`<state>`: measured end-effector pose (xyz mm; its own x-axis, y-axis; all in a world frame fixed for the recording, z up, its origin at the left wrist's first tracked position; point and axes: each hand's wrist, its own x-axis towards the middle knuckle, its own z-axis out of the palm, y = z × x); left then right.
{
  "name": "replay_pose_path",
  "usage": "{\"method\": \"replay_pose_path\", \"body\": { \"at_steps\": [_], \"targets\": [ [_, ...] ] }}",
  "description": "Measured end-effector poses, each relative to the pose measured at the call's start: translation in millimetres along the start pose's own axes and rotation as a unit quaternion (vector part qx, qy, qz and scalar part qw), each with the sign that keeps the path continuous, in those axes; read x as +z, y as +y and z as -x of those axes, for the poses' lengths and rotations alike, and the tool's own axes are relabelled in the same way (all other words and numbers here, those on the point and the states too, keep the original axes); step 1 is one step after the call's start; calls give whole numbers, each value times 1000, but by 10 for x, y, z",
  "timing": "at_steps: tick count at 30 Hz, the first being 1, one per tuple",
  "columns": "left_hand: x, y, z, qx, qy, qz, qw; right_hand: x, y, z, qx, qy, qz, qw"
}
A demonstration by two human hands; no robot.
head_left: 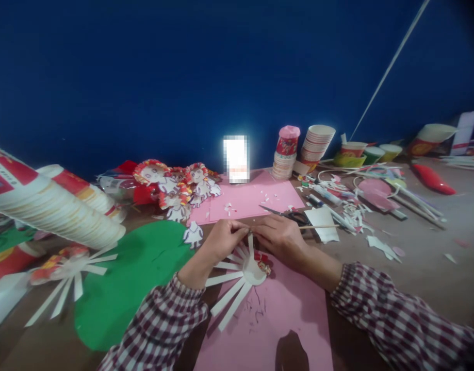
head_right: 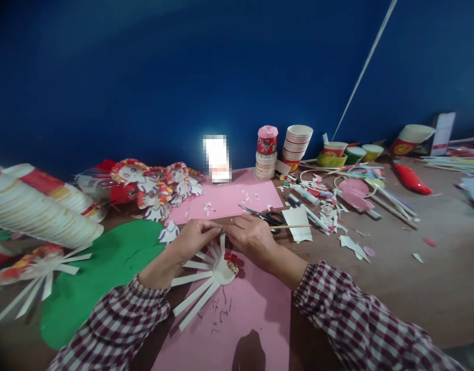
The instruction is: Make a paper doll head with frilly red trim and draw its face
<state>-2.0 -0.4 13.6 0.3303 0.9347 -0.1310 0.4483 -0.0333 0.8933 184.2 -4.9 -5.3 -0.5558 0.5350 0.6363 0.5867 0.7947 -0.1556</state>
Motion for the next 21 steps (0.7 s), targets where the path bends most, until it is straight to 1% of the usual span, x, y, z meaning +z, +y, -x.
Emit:
{"method": "replay_pose_path", "body": {
  "at_steps": [3,6,8,11,14,17,21],
  "targets": [
    [-6,-13,-12,9,-12,-5,1000,9,2,7,-5,-13,8,1000],
    [-14,-41,-18,14,-28,-43,999,14,5,11,-8,-23,16,1000],
    [-15,-49,-11,17,-27,-74,997,12,3,11,-7,-33,23,999],
    [-7,-33,11,44,7,-126,991,9,1,5,2,-50,30,998],
    [9,-9,25,67,49,-168,982,23,11,-1,23,-42,18,999],
    [25,-1,23,65,54,-172,982,46,25,-7,46,-25,-1,999],
    [36,-13,19,60,53,-158,984,53,27,-21,57,-38,-13,998]
  ]
}}
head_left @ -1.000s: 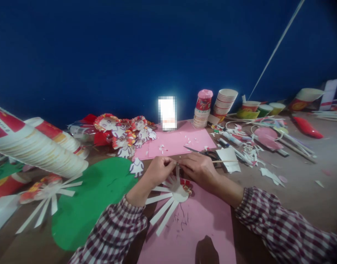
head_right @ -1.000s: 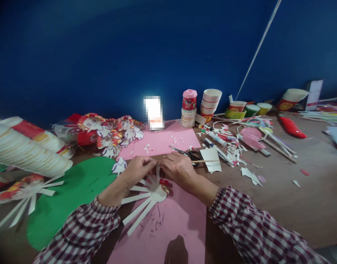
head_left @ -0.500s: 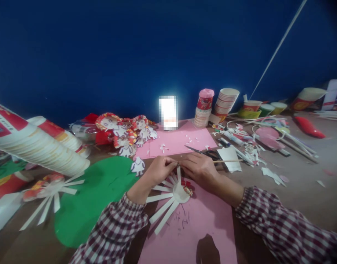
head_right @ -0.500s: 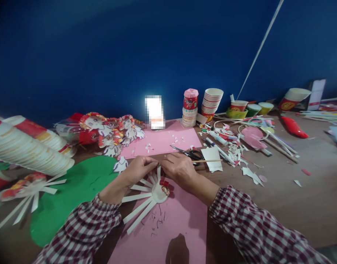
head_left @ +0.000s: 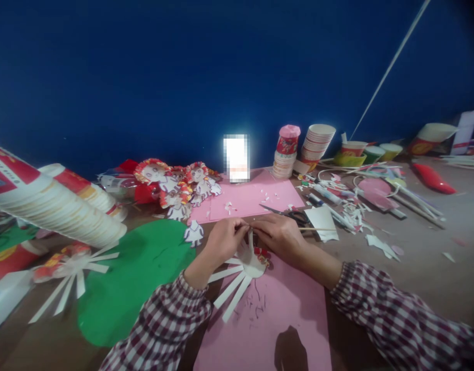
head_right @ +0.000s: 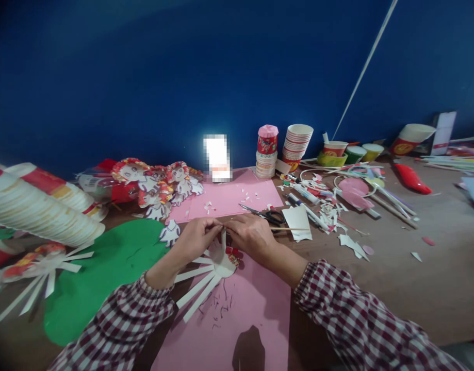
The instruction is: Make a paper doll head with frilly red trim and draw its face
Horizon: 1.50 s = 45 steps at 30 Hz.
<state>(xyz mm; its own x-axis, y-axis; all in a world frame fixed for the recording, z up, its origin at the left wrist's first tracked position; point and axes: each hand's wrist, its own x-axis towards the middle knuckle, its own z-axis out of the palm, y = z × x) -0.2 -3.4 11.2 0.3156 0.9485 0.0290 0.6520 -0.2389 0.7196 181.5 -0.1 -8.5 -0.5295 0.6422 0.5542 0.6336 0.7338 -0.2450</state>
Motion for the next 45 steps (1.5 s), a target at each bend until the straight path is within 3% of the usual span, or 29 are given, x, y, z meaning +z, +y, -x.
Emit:
{"method": "replay_pose_path", "body": {
  "at_steps": [10,24,31,45],
  "targets": [
    [46,-34,1,-10,6,3,1000,3,-8,0,25,-12,-13,1000],
    [56,30,15,-10,31,-85,996,36,-14,-6,47,24,2,999],
    [69,4,-10,-11,18,-90,996,25,-2,-9,27,19,29,999],
    [57,-20,-45,-22,11,-1,1000,65,56,-6,-30,9,21,999]
  ]
}}
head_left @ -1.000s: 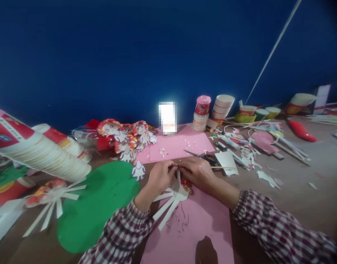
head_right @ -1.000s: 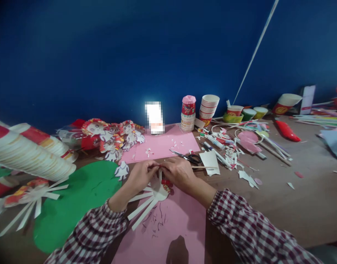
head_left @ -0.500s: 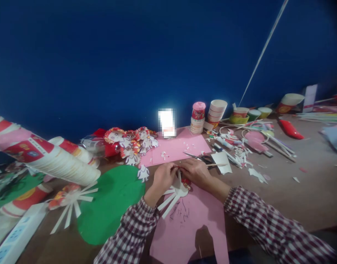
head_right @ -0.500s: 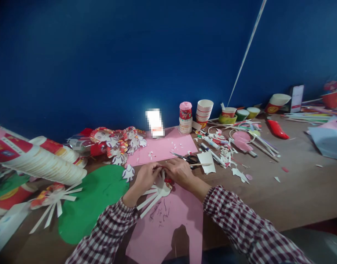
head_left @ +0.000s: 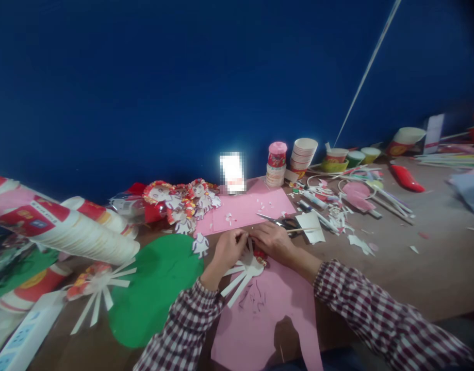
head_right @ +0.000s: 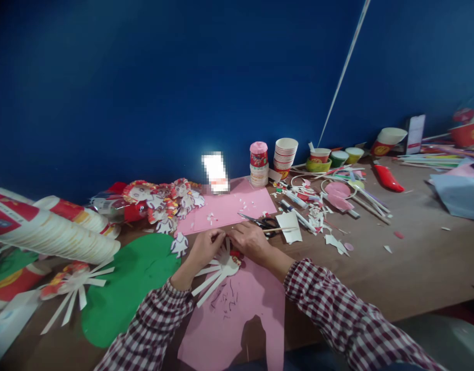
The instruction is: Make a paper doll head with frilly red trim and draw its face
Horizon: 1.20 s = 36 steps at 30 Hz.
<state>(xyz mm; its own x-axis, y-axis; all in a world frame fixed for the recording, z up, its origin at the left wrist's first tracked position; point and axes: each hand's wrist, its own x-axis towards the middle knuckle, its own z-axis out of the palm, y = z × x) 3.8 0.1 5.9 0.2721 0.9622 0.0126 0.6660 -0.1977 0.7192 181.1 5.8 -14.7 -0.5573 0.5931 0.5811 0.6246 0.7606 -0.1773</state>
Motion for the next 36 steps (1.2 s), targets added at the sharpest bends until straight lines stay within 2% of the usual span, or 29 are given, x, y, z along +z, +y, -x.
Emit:
{"method": "replay_pose_path", "body": {
  "at_steps": [6,16,22,36],
  "targets": [
    [1,1,5,-10,-1,16,1000,34,6,21,10,-6,3,1000],
    [2,-56,4,8,-43,31,999,8,5,14,2,5,9,1000],
    [-1,-76,-15,11,-31,16,999,30,5,24,10,17,11,1000],
    [-7,-52,4,21,-13,25,999,27,6,1,37,6,-15,999]
  ]
}}
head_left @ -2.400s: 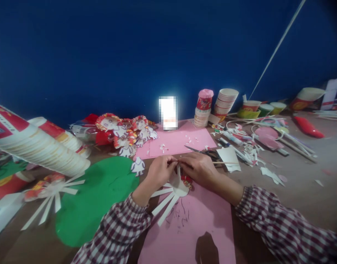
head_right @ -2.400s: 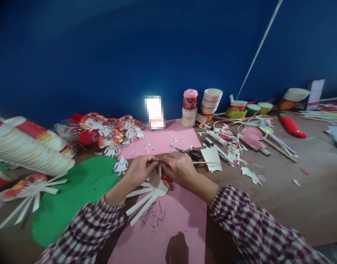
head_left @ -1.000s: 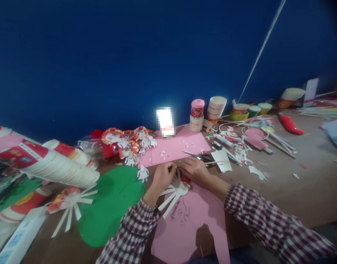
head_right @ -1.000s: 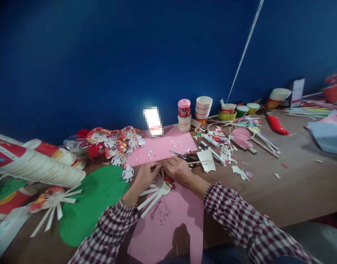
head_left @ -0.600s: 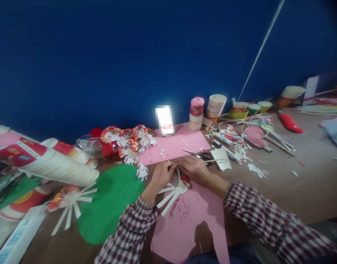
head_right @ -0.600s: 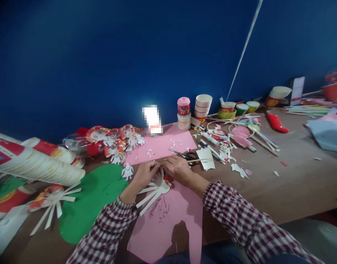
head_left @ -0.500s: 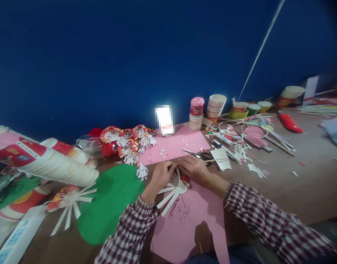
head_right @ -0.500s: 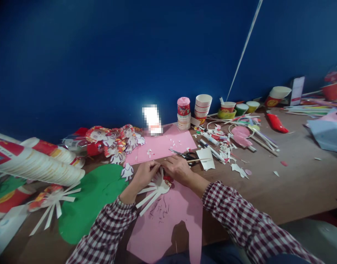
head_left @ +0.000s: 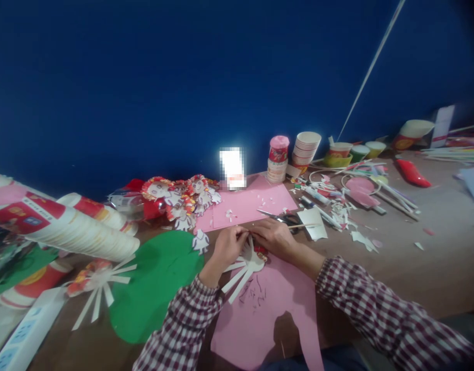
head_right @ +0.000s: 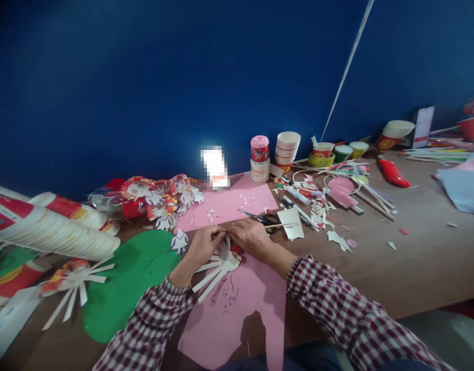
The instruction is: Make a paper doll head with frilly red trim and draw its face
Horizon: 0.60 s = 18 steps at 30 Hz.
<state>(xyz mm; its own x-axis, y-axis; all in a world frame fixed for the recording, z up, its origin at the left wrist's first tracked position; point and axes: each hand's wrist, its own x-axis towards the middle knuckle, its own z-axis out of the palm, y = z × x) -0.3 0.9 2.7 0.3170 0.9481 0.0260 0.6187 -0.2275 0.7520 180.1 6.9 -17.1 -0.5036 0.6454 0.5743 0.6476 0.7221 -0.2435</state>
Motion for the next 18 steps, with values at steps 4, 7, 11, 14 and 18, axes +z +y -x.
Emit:
{"method": "replay_pose_path", "body": {
  "at_steps": [4,7,11,14,18],
  "targets": [
    [9,-13,4,-3,6,2,1000,-27,-15,-16,10,-4,-17,1000],
    [19,-30,4,-4,16,-9,1000,-55,-23,-34,13,-6,-25,1000],
    [35,-44,-1,-10,24,-32,999,-65,-17,-42,7,-9,-31,999],
    [46,-40,-5,-14,26,-52,998,-53,-12,-35,7,-2,-28,1000],
    [47,-26,-4,-19,25,-68,997,-35,-13,-20,8,4,-15,1000]
  ]
}}
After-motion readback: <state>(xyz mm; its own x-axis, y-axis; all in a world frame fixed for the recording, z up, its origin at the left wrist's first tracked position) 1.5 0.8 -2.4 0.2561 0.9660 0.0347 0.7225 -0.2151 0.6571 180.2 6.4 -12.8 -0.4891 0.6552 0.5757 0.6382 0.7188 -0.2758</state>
